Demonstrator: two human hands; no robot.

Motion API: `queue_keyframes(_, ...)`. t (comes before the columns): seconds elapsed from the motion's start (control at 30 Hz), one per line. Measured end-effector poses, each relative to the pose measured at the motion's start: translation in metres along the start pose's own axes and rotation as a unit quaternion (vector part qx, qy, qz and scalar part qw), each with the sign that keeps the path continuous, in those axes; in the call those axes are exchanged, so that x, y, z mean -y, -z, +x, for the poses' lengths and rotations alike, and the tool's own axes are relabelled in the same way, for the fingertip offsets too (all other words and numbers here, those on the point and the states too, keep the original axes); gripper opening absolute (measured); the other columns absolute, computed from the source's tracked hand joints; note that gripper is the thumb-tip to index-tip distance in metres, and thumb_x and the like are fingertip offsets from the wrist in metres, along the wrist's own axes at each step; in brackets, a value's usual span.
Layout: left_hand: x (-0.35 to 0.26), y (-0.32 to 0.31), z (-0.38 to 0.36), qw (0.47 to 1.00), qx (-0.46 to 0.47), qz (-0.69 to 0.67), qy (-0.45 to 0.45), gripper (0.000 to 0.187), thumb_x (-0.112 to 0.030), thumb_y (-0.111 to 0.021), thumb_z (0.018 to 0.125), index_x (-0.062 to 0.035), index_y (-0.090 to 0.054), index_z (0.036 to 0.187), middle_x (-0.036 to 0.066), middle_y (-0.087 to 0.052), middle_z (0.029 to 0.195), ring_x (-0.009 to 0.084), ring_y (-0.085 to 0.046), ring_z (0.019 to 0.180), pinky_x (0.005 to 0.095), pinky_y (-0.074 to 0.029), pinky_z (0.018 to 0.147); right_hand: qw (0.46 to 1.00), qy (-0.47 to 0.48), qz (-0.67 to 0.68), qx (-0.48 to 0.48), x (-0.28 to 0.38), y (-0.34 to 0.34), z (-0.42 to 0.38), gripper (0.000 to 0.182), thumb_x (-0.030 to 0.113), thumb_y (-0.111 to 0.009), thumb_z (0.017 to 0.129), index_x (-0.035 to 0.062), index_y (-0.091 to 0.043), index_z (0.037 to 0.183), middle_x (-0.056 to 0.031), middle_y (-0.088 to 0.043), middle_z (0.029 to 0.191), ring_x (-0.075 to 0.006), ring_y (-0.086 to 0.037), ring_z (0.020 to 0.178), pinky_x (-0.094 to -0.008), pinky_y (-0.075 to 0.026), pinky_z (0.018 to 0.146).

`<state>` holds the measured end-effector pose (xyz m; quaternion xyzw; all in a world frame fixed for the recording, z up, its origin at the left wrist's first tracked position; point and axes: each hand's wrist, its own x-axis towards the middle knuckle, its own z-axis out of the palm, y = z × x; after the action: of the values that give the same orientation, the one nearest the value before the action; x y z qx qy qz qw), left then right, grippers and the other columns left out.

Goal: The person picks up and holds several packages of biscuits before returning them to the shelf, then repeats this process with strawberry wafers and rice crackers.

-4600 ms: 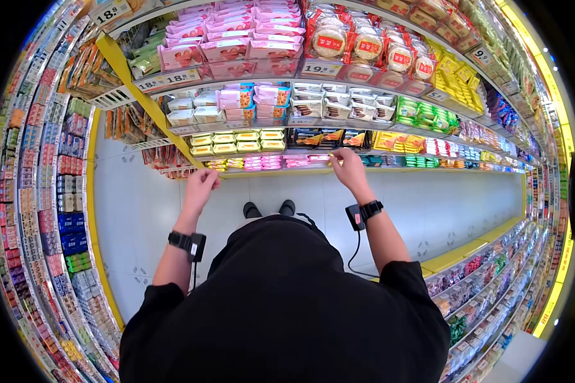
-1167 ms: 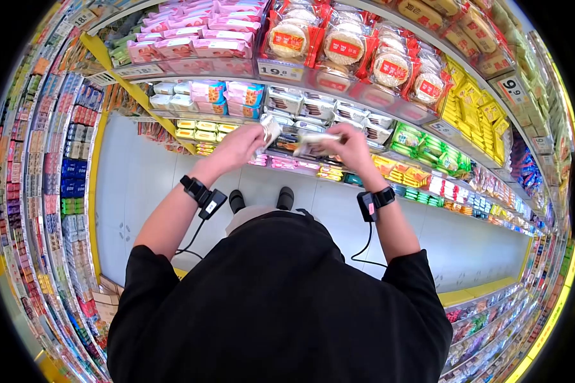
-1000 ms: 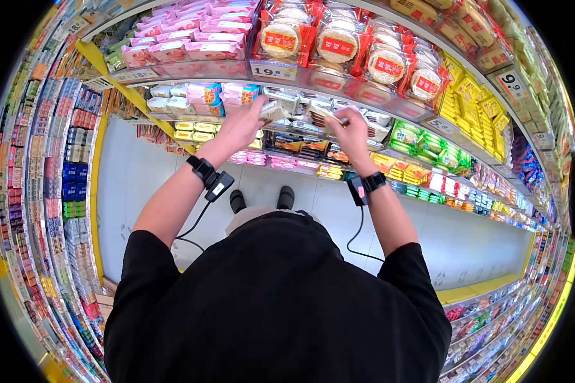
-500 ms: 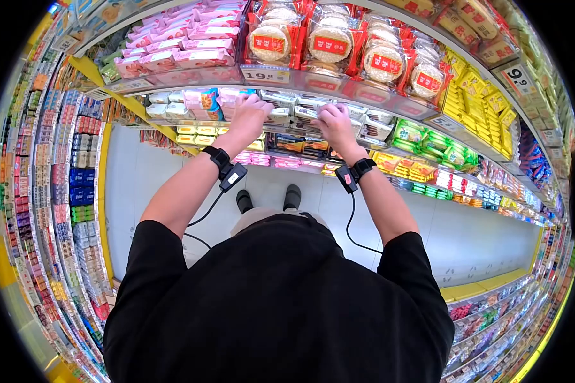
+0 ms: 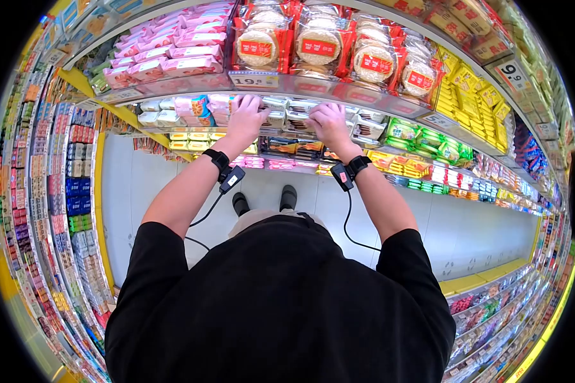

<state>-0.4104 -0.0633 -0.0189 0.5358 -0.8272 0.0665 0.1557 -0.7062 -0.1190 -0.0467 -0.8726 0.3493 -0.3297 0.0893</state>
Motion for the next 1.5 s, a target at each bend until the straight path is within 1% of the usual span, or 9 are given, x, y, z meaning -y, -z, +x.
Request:
queue_keyframes(0.23, 0.005, -0.003, 0.011, 0.998, 0.048, 0.032, -0.006, 0.019, -0.013, -0.063, 0.092, -0.0157, -0.078, 0.105, 0.001, -0.071, 0.107, 0.0246, -0.062, 0.116, 0.0515, -0.039, 0.104, 0.998, -0.014, -0.056, -0.004, 0.003, -0.001, -0.005, 0.014, 0.023, -0.080, 0.090, 0.0120, -0.074, 0.097, -0.0010, -0.070, 0.108, -0.0257, -0.062, 0.114, -0.0502, -0.042, 0.103)
queue_keyframes(0.3, 0.005, -0.008, 0.011, 0.998, 0.055, 0.038, -0.005, 0.019, -0.014, -0.068, 0.088, -0.0114, -0.074, 0.105, 0.006, -0.070, 0.116, 0.0271, -0.060, 0.121, 0.0524, -0.039, 0.107, 0.999, -0.020, -0.045, -0.017, 0.009, 0.007, -0.008, 0.018, 0.022, -0.076, 0.093, 0.0119, -0.073, 0.107, -0.0043, -0.068, 0.118, -0.0286, -0.060, 0.119, -0.0517, -0.041, 0.105)
queue_keyframes(0.47, -0.014, 0.007, 0.011, 0.999, 0.031, 0.037, 0.009, 0.045, -0.019, -0.070, 0.090, -0.0062, -0.063, 0.133, 0.013, -0.063, 0.132, 0.0310, -0.056, 0.129, 0.0568, -0.036, 0.116, 0.990, -0.074, -0.109, -0.042, 0.018, 0.024, -0.036, 0.051, 0.027, -0.075, 0.095, 0.0071, -0.064, 0.141, -0.0182, -0.060, 0.144, -0.0372, -0.050, 0.144, -0.0626, -0.028, 0.126)
queue_keyframes(0.53, -0.016, 0.009, 0.013, 0.996, 0.088, 0.017, 0.023, 0.066, -0.022, -0.073, 0.091, -0.0034, -0.051, 0.151, 0.016, -0.059, 0.144, 0.0341, -0.052, 0.139, 0.0606, -0.033, 0.121, 0.984, -0.105, -0.143, -0.031, 0.016, 0.027, -0.045, 0.058, 0.032, -0.073, 0.096, 0.0056, -0.059, 0.146, -0.0204, -0.056, 0.151, -0.0382, -0.045, 0.150, -0.0649, -0.022, 0.129)
queue_keyframes(0.6, -0.014, 0.001, 0.011, 0.995, 0.093, 0.030, 0.013, 0.069, -0.023, -0.073, 0.091, -0.0024, -0.049, 0.153, 0.017, -0.057, 0.149, 0.0343, -0.051, 0.142, 0.0612, -0.032, 0.123, 0.976, -0.138, -0.165, -0.013, 0.012, 0.025, -0.051, 0.064, 0.039, -0.070, 0.098, 0.0054, -0.057, 0.151, -0.0215, -0.052, 0.158, -0.0397, -0.041, 0.154, -0.0691, -0.017, 0.130)
queue_keyframes(0.7, -0.015, 0.000, 0.011, 0.991, 0.122, 0.047, 0.004, 0.074, -0.025, -0.074, 0.092, -0.0004, -0.047, 0.156, 0.020, -0.054, 0.155, 0.0350, -0.047, 0.148, 0.0629, -0.029, 0.126, 0.973, -0.124, -0.195, 0.004, 0.011, 0.022, -0.053, 0.066, 0.041, -0.070, 0.098, 0.0056, -0.056, 0.151, -0.0217, -0.052, 0.159, -0.0407, -0.039, 0.155, -0.0721, -0.015, 0.129)
queue_keyframes(0.87, -0.017, 0.005, 0.009, 0.990, 0.133, 0.054, -0.013, 0.072, -0.026, -0.074, 0.093, -0.0002, -0.047, 0.155, 0.022, -0.054, 0.156, 0.0372, -0.045, 0.151, 0.0640, -0.028, 0.126, 0.966, -0.124, -0.223, 0.045, 0.016, 0.026, -0.052, 0.068, 0.044, -0.072, 0.097, 0.0186, -0.053, 0.157, -0.0183, -0.049, 0.158, -0.0427, -0.039, 0.150, -0.0758, -0.019, 0.125)
queue_keyframes(1.3, -0.023, 0.007, 0.011, 0.978, 0.191, 0.079, 0.030, 0.083, -0.034, -0.073, 0.096, 0.0023, -0.038, 0.162, 0.025, -0.041, 0.166, 0.0413, -0.033, 0.158, 0.0689, -0.017, 0.129, 0.974, -0.128, -0.185, 0.042, 0.008, 0.042, -0.051, 0.065, 0.039, -0.067, 0.101, 0.0047, -0.050, 0.154, -0.0172, -0.051, 0.158, -0.0371, -0.041, 0.154, -0.0770, -0.023, 0.123)
queue_keyframes(1.5, -0.022, 0.005, -0.001, 0.988, 0.131, 0.072, 0.029, 0.089, -0.036, -0.073, 0.095, 0.0046, -0.034, 0.164, 0.026, -0.040, 0.167, 0.0431, -0.030, 0.159, 0.0695, -0.012, 0.130, 0.966, -0.120, -0.219, 0.064, 0.011, 0.053, -0.072, 0.060, 0.028, -0.070, 0.097, 0.0048, -0.053, 0.150, -0.0151, -0.048, 0.161, -0.0343, -0.037, 0.157, -0.0730, -0.020, 0.127)
